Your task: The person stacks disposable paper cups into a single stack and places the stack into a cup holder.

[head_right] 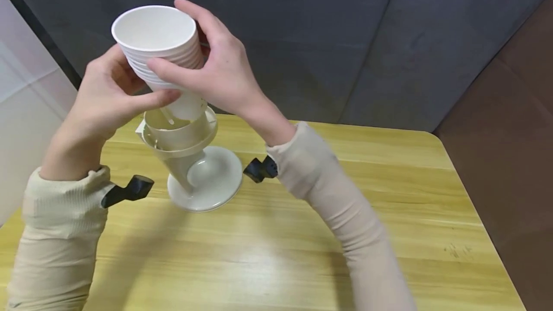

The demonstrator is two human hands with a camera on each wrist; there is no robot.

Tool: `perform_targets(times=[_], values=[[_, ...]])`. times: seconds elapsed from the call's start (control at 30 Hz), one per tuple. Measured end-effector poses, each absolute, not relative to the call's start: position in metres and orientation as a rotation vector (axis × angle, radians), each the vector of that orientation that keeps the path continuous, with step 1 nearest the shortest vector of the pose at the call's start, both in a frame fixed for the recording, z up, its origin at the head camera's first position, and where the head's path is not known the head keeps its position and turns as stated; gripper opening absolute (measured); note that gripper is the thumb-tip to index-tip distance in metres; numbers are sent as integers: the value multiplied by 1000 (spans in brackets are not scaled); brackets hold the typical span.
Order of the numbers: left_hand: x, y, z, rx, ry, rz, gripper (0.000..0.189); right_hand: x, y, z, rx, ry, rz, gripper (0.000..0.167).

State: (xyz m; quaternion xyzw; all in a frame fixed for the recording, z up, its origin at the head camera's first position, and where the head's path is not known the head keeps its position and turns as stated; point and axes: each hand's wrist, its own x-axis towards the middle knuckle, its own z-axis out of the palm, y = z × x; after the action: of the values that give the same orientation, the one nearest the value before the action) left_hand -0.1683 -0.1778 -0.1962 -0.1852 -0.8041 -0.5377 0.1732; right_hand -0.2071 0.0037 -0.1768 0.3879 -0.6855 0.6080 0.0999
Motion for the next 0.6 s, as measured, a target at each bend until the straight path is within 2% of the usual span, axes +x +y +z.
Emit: perform_targets(times=[0.6], values=[[-175,-199,-227,-409,-2508,-1351,66,-224,-17,-220,1138,-2135,1767,73]])
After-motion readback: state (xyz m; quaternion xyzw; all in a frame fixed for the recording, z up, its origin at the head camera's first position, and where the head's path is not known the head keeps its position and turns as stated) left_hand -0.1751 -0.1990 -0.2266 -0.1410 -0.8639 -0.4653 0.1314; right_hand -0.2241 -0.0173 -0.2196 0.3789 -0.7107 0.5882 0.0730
